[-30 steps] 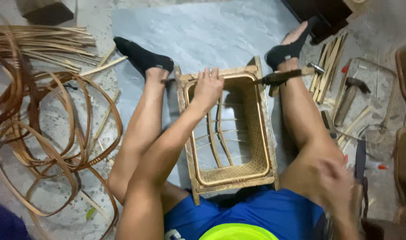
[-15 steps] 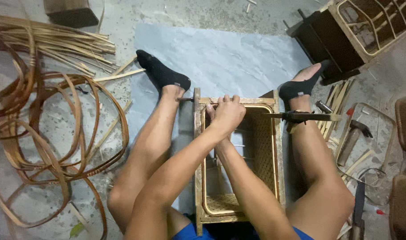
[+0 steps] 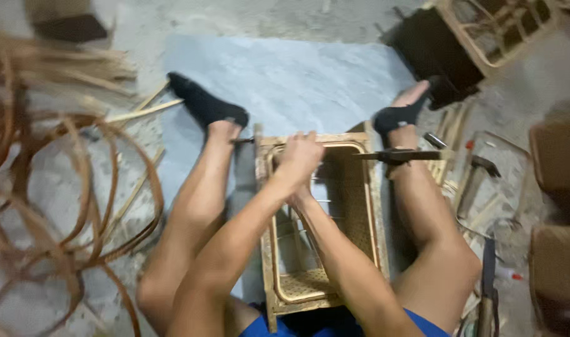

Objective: The person sits on the floor with a rectangular bamboo basket frame on their lap and weaves thin bamboo strips across it, pressing and threading the strips into the frame. They use a hammer to tap strips into place, apply glue from a squeeze bottle to the joints, and reposition the basket to weave additional strips.

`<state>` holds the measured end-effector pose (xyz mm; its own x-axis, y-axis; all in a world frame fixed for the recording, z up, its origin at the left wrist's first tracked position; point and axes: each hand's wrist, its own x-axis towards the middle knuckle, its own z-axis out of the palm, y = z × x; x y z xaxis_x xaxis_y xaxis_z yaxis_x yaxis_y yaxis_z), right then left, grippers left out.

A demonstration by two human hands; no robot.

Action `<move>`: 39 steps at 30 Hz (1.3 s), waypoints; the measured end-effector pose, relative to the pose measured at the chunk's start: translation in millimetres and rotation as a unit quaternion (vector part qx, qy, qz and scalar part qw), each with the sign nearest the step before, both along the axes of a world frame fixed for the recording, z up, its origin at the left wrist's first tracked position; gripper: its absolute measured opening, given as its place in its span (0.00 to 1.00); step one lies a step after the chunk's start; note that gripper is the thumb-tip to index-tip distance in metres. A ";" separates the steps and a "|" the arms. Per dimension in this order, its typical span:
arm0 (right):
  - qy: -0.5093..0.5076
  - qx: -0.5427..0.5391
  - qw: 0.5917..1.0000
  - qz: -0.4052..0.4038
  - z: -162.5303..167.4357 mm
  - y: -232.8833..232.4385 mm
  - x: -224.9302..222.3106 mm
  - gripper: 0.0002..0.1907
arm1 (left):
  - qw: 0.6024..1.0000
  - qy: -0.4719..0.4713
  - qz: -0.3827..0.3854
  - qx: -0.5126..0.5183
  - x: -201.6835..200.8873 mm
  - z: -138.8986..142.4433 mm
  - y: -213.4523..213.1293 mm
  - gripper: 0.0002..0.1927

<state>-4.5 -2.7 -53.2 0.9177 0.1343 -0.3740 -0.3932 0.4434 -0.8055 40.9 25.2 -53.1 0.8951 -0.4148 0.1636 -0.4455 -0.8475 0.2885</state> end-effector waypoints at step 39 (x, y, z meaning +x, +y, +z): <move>0.080 -0.107 0.990 -0.046 -25.8 -132.4 -13.5 0.15 | 0.991 -0.080 -0.070 -0.087 -57.1 40.8 18.2 0.07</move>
<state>-18.0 -135.1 -79.0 0.8495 -0.0452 -0.5257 -0.4883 0.3101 -0.8157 -16.3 43.3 -12.3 0.7875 -0.4870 0.3777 -0.6072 -0.7177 0.3408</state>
